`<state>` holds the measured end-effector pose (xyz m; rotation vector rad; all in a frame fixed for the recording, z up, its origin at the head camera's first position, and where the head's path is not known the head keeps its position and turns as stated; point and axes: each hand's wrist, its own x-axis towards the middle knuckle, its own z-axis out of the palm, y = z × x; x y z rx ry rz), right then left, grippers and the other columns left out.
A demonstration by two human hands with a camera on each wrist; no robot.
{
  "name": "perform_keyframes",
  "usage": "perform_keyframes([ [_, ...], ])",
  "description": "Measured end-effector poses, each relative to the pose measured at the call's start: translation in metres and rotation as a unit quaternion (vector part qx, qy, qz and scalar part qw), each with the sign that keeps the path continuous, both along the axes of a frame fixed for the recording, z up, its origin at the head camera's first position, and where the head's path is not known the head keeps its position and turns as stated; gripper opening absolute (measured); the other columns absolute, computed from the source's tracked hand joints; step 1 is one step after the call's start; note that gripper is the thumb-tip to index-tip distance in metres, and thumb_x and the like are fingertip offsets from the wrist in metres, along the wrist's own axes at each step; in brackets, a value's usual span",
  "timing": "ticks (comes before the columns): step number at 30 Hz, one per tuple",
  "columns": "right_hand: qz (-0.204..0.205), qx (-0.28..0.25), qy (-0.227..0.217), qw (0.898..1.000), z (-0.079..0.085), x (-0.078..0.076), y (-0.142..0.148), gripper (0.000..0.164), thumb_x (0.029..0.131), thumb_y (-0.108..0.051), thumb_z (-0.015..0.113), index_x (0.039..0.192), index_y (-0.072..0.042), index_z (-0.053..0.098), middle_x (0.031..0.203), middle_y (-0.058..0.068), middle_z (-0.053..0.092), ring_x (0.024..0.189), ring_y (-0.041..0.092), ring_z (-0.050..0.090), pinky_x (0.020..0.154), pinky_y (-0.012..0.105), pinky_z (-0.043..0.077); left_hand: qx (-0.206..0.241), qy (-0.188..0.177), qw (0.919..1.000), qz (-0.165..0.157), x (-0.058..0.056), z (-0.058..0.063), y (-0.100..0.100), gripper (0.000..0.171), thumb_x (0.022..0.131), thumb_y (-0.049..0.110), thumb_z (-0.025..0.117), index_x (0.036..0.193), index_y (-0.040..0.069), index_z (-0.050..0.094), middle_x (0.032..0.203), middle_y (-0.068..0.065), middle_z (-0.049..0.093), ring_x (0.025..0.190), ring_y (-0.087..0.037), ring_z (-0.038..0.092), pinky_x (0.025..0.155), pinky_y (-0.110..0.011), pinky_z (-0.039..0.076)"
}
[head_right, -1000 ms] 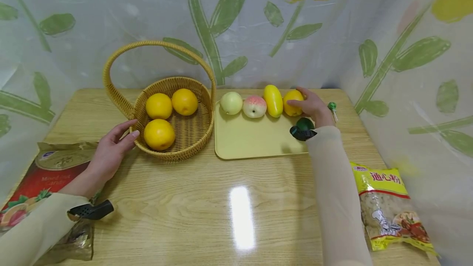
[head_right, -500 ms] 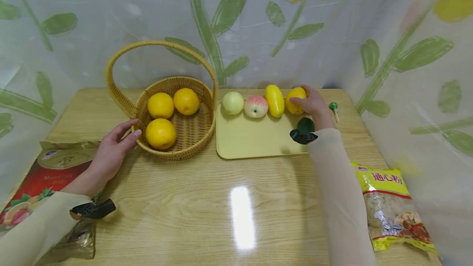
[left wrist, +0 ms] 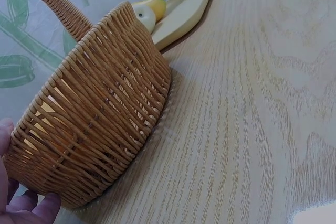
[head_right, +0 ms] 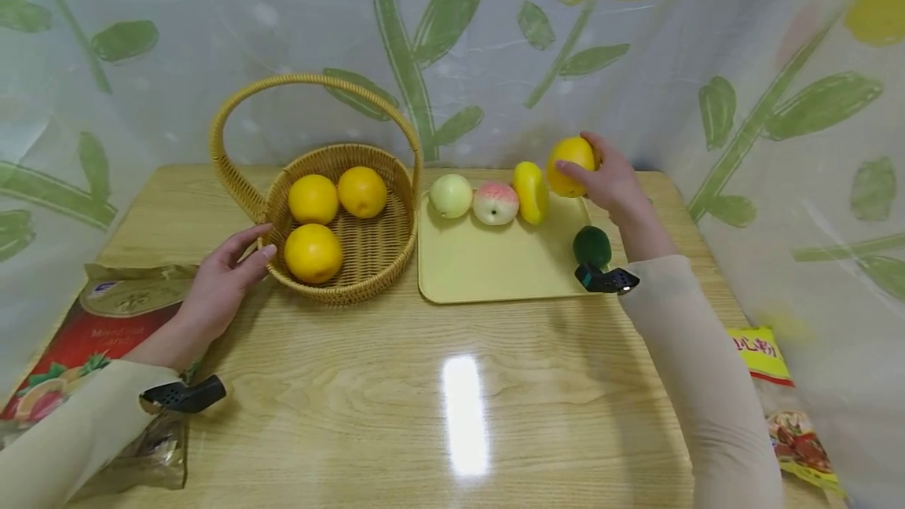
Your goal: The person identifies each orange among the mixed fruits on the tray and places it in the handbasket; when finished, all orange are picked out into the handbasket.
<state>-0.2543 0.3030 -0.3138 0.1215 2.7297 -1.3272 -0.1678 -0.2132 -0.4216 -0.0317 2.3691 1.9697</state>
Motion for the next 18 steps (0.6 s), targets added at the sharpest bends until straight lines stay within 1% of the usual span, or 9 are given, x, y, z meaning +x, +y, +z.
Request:
perform_keyframes([
  [1,0.006,0.004,0.004,1.000,0.003,0.003,-0.003,0.085,0.093,-0.052,0.060,0.159,-0.025,0.015,0.154,0.017,0.029,0.121,0.035,0.045,0.101,0.046,0.047,0.000,0.000,1.0000,-0.001,0.000,0.000,0.000,0.061,0.098,0.039,0.058,0.150,0.012,0.040,0.158,-0.007,0.027,0.139,-0.025,0.032,0.096,-0.016,0.045],
  [4,0.028,0.008,0.018,0.999,0.009,0.012,-0.014,0.083,0.094,-0.051,0.059,0.158,-0.023,0.016,0.150,0.018,0.031,0.115,0.032,0.046,0.094,0.038,0.051,-0.002,0.000,1.0000,-0.002,0.001,0.001,0.000,0.061,0.098,0.039,0.058,0.150,0.012,0.040,0.158,-0.007,0.025,0.142,-0.026,0.027,0.096,-0.016,0.045],
  [6,0.045,0.006,0.025,0.999,0.013,0.019,-0.022,0.082,0.094,-0.050,0.059,0.158,-0.021,0.018,0.146,0.018,0.033,0.112,0.031,0.047,0.090,0.033,0.053,-0.002,0.002,1.0000,-0.004,0.001,0.002,-0.001,0.061,0.098,0.039,0.058,0.150,0.011,0.040,0.158,-0.007,0.025,0.142,-0.026,0.027,0.095,-0.015,0.045],
  [7,0.054,0.006,0.027,0.998,0.015,0.022,-0.026,0.081,0.094,-0.050,0.059,0.158,-0.021,0.019,0.145,0.018,0.034,0.111,0.030,0.047,0.089,0.032,0.053,-0.002,0.002,1.0000,-0.004,0.001,0.002,0.000,0.061,0.098,0.039,0.058,0.150,0.011,0.040,0.158,-0.007,0.026,0.142,-0.026,0.028,0.095,-0.014,0.045],
  [8,0.062,0.010,0.028,0.998,0.017,0.025,-0.030,0.080,0.094,-0.051,0.059,0.158,-0.021,0.020,0.144,0.017,0.035,0.111,0.031,0.047,0.089,0.032,0.053,-0.002,0.003,1.0000,-0.004,0.001,0.002,0.000,0.061,0.098,0.039,0.058,0.150,0.011,0.040,0.158,-0.007,0.026,0.141,-0.026,0.029,0.095,-0.014,0.045],
  [10,0.079,0.026,0.031,0.996,0.020,0.032,-0.039,0.078,0.094,-0.051,0.060,0.157,-0.022,0.023,0.143,0.017,0.038,0.111,0.033,0.048,0.088,0.037,0.052,-0.001,0.003,1.0000,-0.004,0.001,0.002,0.001,0.061,0.098,0.039,0.058,0.150,0.011,0.040,0.158,-0.006,0.027,0.141,-0.026,0.029,0.095,-0.014,0.045],
  [14,0.122,0.047,0.028,0.991,0.025,0.044,-0.059,0.076,0.093,-0.052,0.060,0.156,-0.026,0.026,0.144,0.014,0.042,0.113,0.037,0.053,0.087,0.045,0.048,0.001,-0.002,1.0000,-0.002,0.000,0.002,0.001,0.062,0.097,0.039,0.058,0.150,0.011,0.040,0.158,-0.006,0.026,0.145,-0.025,0.023,0.098,-0.016,0.044],
  [16,0.143,0.053,0.031,0.988,0.025,0.048,-0.071,0.074,0.093,-0.051,0.061,0.155,-0.027,0.029,0.141,0.012,0.045,0.110,0.035,0.057,0.083,0.043,0.049,0.003,-0.004,1.0000,0.000,0.000,0.002,0.001,0.063,0.097,0.039,0.058,0.150,0.010,0.040,0.158,-0.006,0.026,0.145,-0.026,0.022,0.099,-0.017,0.043],
  [18,0.166,0.052,0.039,0.984,0.025,0.050,-0.083,0.072,0.094,-0.049,0.062,0.154,-0.026,0.031,0.139,0.011,0.047,0.105,0.034,0.060,0.078,0.040,0.050,0.004,-0.004,1.0000,0.001,0.001,0.003,0.001,0.063,0.097,0.039,0.058,0.150,0.010,0.039,0.158,-0.007,0.026,0.145,-0.026,0.022,0.100,-0.017,0.043],
])
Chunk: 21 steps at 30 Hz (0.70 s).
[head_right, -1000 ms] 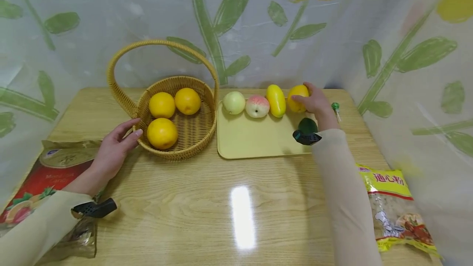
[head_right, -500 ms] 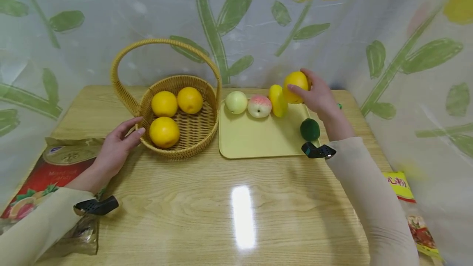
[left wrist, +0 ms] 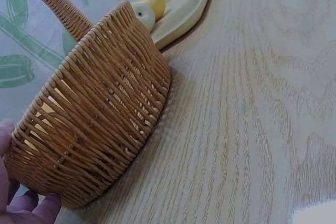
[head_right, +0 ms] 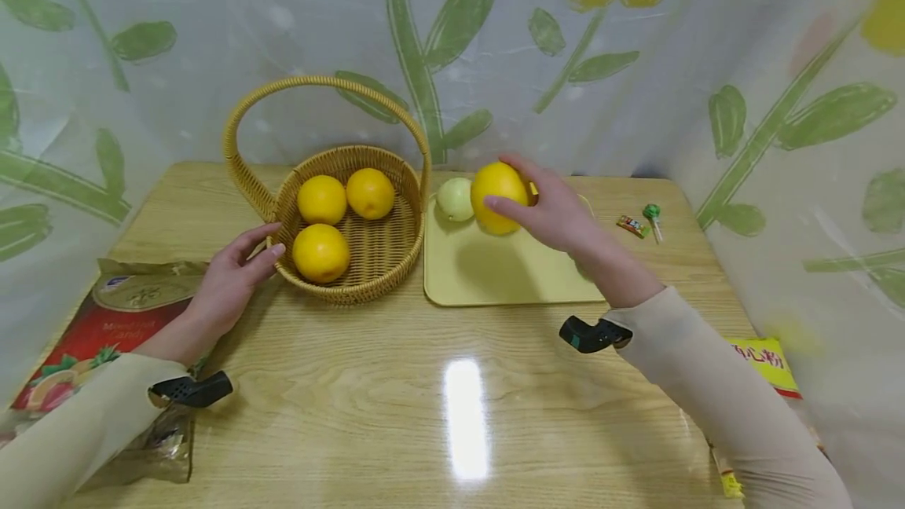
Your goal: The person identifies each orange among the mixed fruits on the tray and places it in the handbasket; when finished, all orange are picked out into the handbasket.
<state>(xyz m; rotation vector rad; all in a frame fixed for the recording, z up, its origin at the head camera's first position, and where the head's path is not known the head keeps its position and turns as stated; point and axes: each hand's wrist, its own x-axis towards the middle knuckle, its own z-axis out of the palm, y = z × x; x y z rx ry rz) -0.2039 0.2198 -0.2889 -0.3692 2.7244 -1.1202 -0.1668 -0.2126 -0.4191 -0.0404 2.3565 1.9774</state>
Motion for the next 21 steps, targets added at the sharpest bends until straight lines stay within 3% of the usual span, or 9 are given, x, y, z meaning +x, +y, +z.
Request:
perform_keyframes([
  [9,0.083,-0.081,-0.005,0.993,-0.003,0.009,-0.051,0.066,0.094,-0.037,0.066,0.152,-0.022,0.037,0.133,0.005,0.052,0.105,0.028,0.060,0.084,0.039,0.052,-0.004,-0.001,1.0000,-0.005,0.000,0.001,0.000,0.064,0.098,0.040,0.058,0.150,0.010,0.039,0.159,-0.007,0.024,0.143,-0.026,0.027,0.098,-0.015,0.044],
  [14,0.121,-0.055,0.025,0.991,-0.006,0.006,-0.076,0.064,0.093,-0.042,0.066,0.150,-0.023,0.041,0.140,0.000,0.050,0.101,0.020,0.058,0.082,0.035,0.051,-0.022,0.004,0.9997,-0.006,0.001,0.001,-0.001,0.064,0.098,0.041,0.058,0.150,0.009,0.039,0.159,-0.007,0.024,0.145,-0.025,0.024,0.100,-0.016,0.042],
  [21,0.159,-0.032,0.018,0.987,-0.016,-0.008,-0.110,0.066,0.093,-0.044,0.066,0.149,-0.021,0.042,0.139,0.002,0.049,0.103,0.017,0.055,0.087,0.034,0.049,-0.015,0.008,0.9998,-0.006,0.001,0.001,0.000,0.063,0.098,0.039,0.058,0.150,0.008,0.039,0.159,-0.009,0.025,0.145,-0.027,0.023,0.097,-0.014,0.043],
])
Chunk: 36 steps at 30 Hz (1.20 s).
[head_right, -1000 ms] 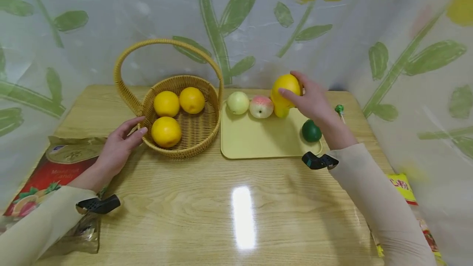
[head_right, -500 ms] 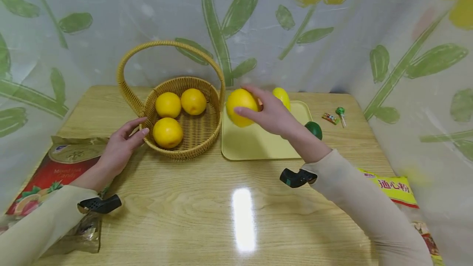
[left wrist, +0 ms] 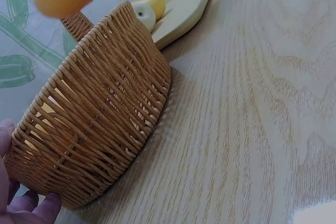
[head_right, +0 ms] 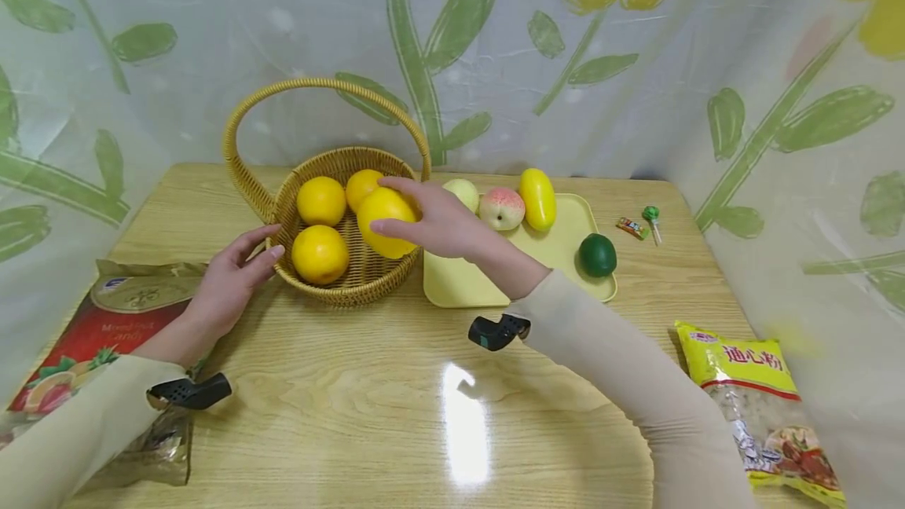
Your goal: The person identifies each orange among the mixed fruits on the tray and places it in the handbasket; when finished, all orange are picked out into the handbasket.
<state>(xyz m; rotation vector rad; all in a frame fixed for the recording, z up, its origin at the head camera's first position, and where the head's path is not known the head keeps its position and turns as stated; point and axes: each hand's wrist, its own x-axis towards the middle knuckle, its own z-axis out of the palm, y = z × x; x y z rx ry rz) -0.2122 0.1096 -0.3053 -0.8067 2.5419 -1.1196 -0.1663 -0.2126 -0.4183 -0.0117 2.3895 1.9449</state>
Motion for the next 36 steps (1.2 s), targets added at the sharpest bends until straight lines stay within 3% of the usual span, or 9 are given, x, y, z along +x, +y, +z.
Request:
perform_keyframes([
  [6,0.004,0.027,0.002,1.000,-0.008,-0.022,-0.025,0.066,0.093,-0.044,0.065,0.148,-0.018,0.042,0.133,0.003,0.053,0.104,0.018,0.054,0.091,0.034,0.046,0.002,0.001,1.0000,-0.003,-0.001,0.000,-0.001,0.063,0.098,0.038,0.058,0.150,0.008,0.039,0.159,-0.008,0.025,0.145,-0.026,0.022,0.099,-0.015,0.042],
  [15,0.037,0.144,-0.031,0.988,-0.029,-0.047,-0.046,0.069,0.092,-0.051,0.062,0.149,-0.019,0.039,0.148,0.008,0.044,0.132,0.023,0.043,0.109,0.036,0.035,0.004,-0.004,1.0000,-0.005,0.000,0.000,-0.002,0.064,0.098,0.039,0.058,0.150,0.008,0.038,0.160,-0.008,0.023,0.146,-0.028,0.021,0.103,-0.021,0.041],
  [25,0.084,0.232,-0.022,0.969,-0.039,-0.050,-0.061,0.065,0.095,-0.045,0.062,0.150,-0.018,0.039,0.151,0.009,0.040,0.143,0.029,0.027,0.117,0.039,0.024,0.004,-0.012,0.9999,-0.007,-0.001,0.000,-0.002,0.064,0.097,0.040,0.058,0.150,0.010,0.038,0.160,-0.006,0.022,0.146,-0.026,0.020,0.107,-0.026,0.038],
  [31,0.111,0.273,0.014,0.956,-0.036,-0.050,-0.062,0.068,0.094,-0.039,0.066,0.151,-0.015,0.038,0.152,0.007,0.040,0.142,0.029,0.029,0.117,0.038,0.023,0.005,-0.014,0.9999,-0.007,-0.002,0.001,-0.002,0.065,0.097,0.040,0.059,0.150,0.010,0.038,0.160,-0.007,0.022,0.145,-0.027,0.022,0.106,-0.025,0.038],
  [36,0.116,0.275,0.019,0.954,-0.038,-0.048,-0.061,0.070,0.093,-0.037,0.068,0.152,-0.014,0.037,0.152,0.007,0.040,0.142,0.029,0.029,0.117,0.038,0.025,0.005,-0.013,0.9999,-0.005,-0.001,0.000,-0.002,0.064,0.098,0.039,0.058,0.150,0.008,0.037,0.161,-0.007,0.020,0.146,-0.027,0.021,0.104,-0.022,0.041],
])
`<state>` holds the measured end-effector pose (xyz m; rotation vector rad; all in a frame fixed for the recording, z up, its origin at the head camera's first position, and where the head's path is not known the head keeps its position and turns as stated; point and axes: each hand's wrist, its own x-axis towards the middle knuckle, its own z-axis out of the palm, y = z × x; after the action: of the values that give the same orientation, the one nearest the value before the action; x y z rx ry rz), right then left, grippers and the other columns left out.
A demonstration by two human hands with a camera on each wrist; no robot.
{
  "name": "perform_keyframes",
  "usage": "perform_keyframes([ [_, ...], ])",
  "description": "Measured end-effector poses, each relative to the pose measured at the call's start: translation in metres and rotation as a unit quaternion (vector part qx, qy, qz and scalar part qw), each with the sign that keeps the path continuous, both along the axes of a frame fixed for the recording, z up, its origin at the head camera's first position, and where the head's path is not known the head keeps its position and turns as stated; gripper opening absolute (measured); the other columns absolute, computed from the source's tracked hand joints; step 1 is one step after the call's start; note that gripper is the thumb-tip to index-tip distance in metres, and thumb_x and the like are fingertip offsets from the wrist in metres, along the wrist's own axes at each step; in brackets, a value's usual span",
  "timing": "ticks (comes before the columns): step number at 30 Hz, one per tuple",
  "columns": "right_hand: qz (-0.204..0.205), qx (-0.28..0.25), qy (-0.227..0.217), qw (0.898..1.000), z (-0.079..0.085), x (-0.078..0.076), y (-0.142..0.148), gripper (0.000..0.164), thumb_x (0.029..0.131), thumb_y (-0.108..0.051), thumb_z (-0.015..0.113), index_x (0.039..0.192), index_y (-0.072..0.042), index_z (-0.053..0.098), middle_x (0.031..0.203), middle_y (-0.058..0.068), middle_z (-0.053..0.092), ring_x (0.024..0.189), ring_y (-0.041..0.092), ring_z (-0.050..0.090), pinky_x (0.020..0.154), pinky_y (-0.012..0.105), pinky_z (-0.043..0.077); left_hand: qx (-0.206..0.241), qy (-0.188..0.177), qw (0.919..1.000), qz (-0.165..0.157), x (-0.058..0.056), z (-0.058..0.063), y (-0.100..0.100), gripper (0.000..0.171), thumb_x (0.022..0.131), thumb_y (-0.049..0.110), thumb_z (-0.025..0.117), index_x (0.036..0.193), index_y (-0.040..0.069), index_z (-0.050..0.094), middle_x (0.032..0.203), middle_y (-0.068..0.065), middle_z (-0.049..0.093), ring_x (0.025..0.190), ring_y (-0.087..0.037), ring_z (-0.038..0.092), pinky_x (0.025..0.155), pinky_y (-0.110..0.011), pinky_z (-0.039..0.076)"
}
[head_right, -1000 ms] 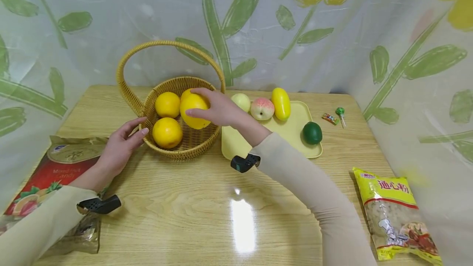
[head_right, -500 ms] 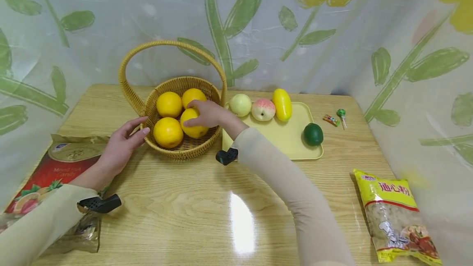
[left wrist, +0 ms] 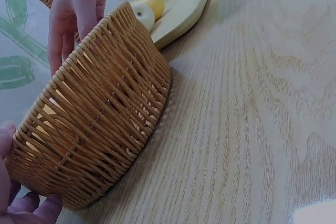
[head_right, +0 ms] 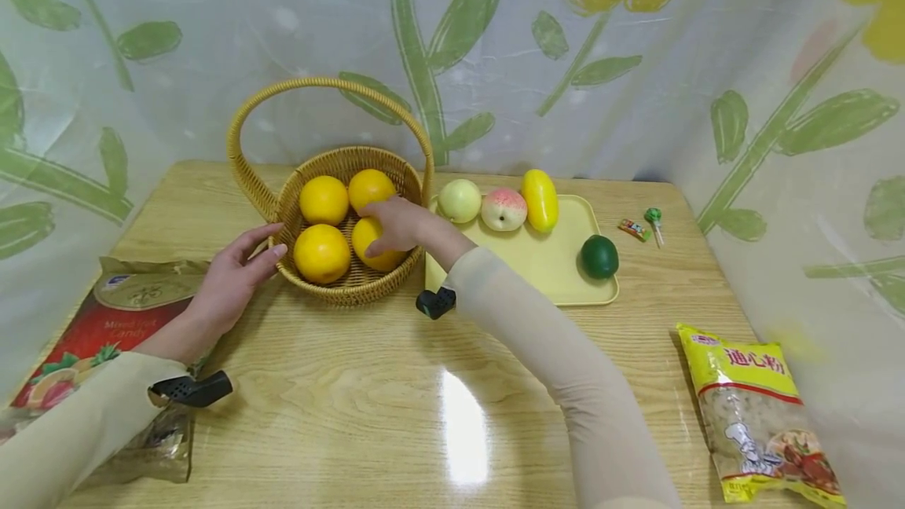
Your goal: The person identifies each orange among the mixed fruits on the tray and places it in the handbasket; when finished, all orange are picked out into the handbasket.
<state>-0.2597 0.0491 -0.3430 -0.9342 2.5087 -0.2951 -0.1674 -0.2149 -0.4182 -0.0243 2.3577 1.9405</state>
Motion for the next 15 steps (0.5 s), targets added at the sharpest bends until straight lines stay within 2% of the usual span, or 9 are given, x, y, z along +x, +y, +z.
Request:
perform_keyframes([
  [5,-0.009,-0.033,0.017,0.999,0.001,0.007,0.004,0.066,0.093,-0.037,0.067,0.150,-0.014,0.041,0.148,0.006,0.045,0.140,0.029,0.032,0.114,0.039,0.028,0.000,0.001,1.0000,0.003,0.002,-0.001,0.000,0.065,0.097,0.040,0.058,0.150,0.008,0.038,0.161,-0.007,0.019,0.146,-0.026,0.020,0.102,-0.021,0.042],
  [9,-0.010,-0.091,0.042,0.995,0.004,0.018,0.018,0.062,0.095,-0.036,0.066,0.148,-0.013,0.044,0.144,0.006,0.050,0.133,0.026,0.040,0.109,0.038,0.034,0.002,0.003,1.0000,0.005,0.002,-0.002,0.000,0.064,0.097,0.040,0.058,0.150,0.009,0.039,0.161,-0.007,0.020,0.146,-0.026,0.021,0.102,-0.020,0.041],
  [10,-0.006,-0.109,0.047,0.993,0.006,0.022,0.023,0.062,0.095,-0.035,0.065,0.148,-0.012,0.044,0.138,0.008,0.054,0.127,0.026,0.044,0.106,0.037,0.036,0.003,0.003,1.0000,0.006,0.002,-0.002,0.000,0.064,0.097,0.040,0.058,0.150,0.009,0.039,0.161,-0.007,0.021,0.146,-0.026,0.021,0.102,-0.020,0.041],
  [12,-0.007,-0.157,0.043,0.987,0.007,0.030,0.033,0.061,0.095,-0.032,0.065,0.147,-0.009,0.044,0.112,0.012,0.063,0.103,0.026,0.054,0.091,0.035,0.043,0.003,0.004,1.0000,0.007,0.002,-0.001,0.001,0.063,0.097,0.039,0.058,0.150,0.009,0.039,0.160,-0.007,0.021,0.145,-0.026,0.021,0.102,-0.020,0.041],
  [15,-0.046,-0.236,-0.004,0.971,0.007,0.043,0.051,0.060,0.095,-0.028,0.066,0.148,-0.010,0.043,0.113,0.010,0.060,0.096,0.023,0.055,0.087,0.030,0.047,0.005,0.005,1.0000,0.007,0.002,-0.001,0.001,0.063,0.098,0.038,0.058,0.150,0.009,0.039,0.160,-0.008,0.022,0.145,-0.026,0.024,0.102,-0.020,0.042],
])
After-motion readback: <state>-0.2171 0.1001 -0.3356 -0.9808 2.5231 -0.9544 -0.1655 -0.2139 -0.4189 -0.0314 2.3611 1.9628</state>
